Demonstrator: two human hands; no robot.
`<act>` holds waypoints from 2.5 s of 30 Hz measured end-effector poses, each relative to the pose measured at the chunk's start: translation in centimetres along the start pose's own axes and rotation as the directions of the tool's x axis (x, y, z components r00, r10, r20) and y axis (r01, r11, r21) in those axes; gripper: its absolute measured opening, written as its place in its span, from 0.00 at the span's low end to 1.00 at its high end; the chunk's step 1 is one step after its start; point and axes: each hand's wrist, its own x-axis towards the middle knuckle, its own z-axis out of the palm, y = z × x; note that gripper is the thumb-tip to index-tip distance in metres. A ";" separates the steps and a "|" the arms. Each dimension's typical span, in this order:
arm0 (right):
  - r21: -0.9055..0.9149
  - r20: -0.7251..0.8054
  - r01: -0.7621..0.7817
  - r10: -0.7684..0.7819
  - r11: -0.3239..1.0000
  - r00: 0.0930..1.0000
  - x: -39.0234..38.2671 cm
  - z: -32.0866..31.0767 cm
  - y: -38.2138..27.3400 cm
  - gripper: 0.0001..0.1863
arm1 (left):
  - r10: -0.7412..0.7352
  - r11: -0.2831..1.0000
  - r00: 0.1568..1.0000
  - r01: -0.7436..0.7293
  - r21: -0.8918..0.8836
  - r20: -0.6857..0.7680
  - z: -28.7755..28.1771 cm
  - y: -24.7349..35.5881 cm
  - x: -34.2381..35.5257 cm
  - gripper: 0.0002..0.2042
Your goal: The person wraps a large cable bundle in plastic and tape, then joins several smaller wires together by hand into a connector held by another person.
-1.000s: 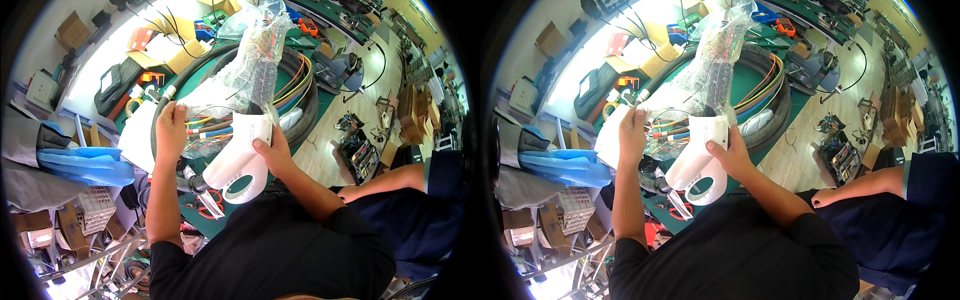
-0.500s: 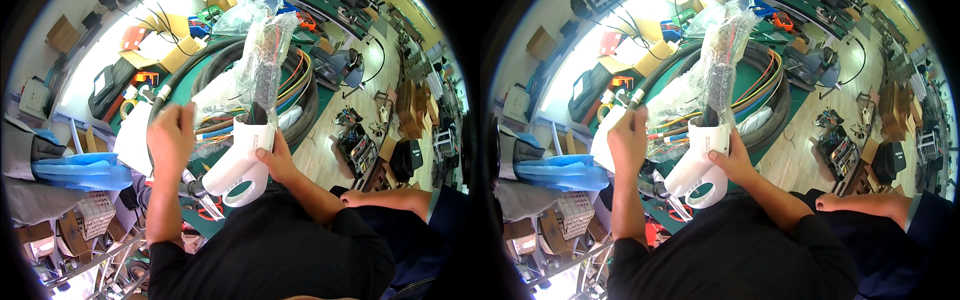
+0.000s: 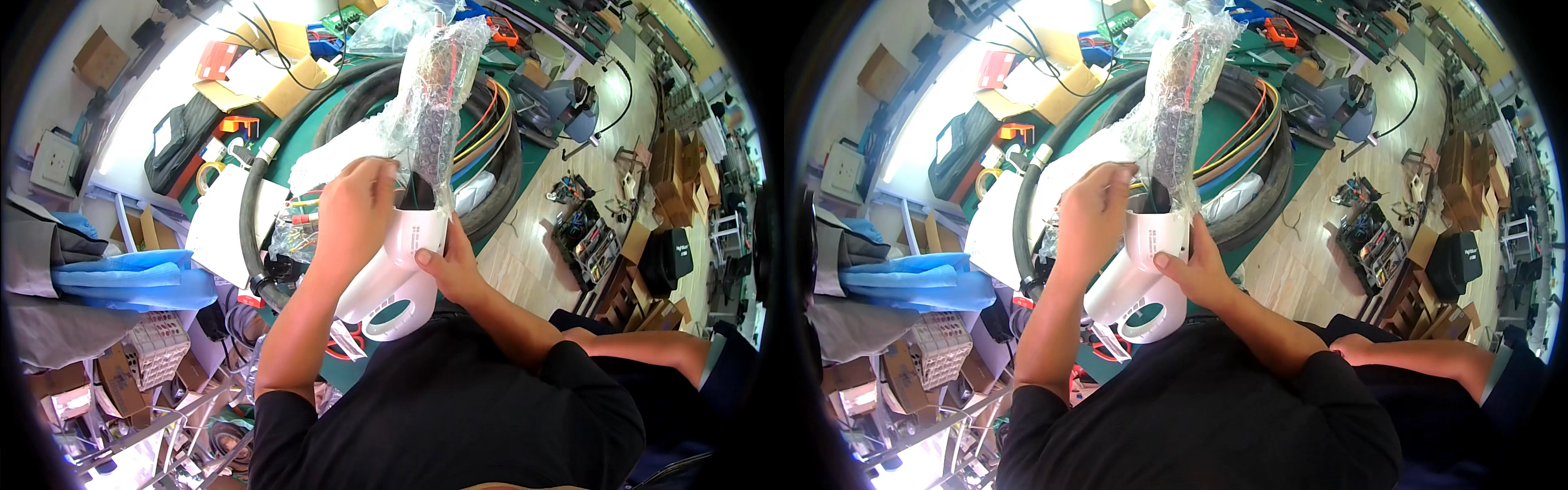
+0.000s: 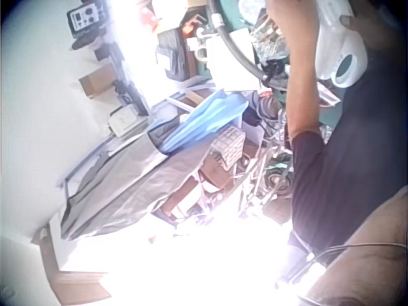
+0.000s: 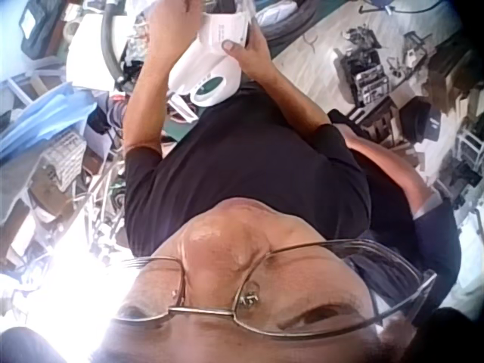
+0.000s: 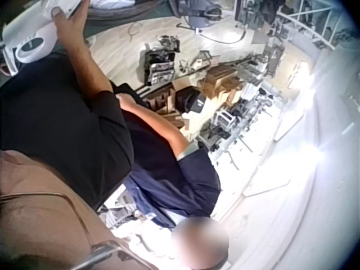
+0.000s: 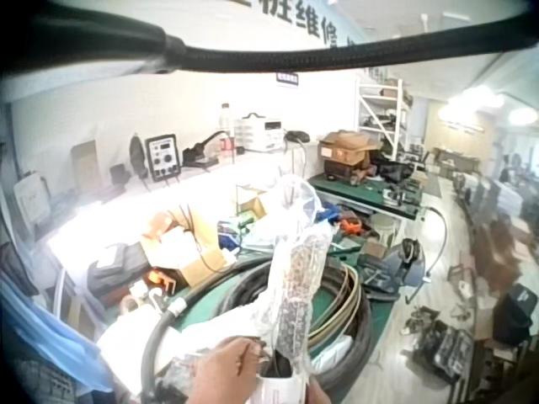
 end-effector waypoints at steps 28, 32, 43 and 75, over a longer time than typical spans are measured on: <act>-0.010 -0.070 0.005 -0.006 1.000 0.998 0.3 -0.2 0.8 0.44 | 0.342 0.865 0.937 -0.343 0.367 0.070 -4.6 -5.8 -5.3 0.14; 0.004 -0.028 -0.006 0.006 1.000 1.000 0.5 0.2 -0.4 0.45 | 0.443 0.796 0.872 -0.489 0.357 0.207 -3.7 -4.2 -7.8 0.15; -0.088 -0.025 -0.013 0.011 0.996 1.000 -0.2 -1.3 0.2 0.46 | 0.403 0.909 0.910 -0.410 0.072 0.097 -8.5 -2.4 -2.6 0.17; -0.732 -0.151 -0.276 0.246 0.623 0.957 3.9 -10.0 0.3 0.35 | 0.252 0.962 0.950 -0.267 0.060 0.186 11.0 -9.7 9.7 0.16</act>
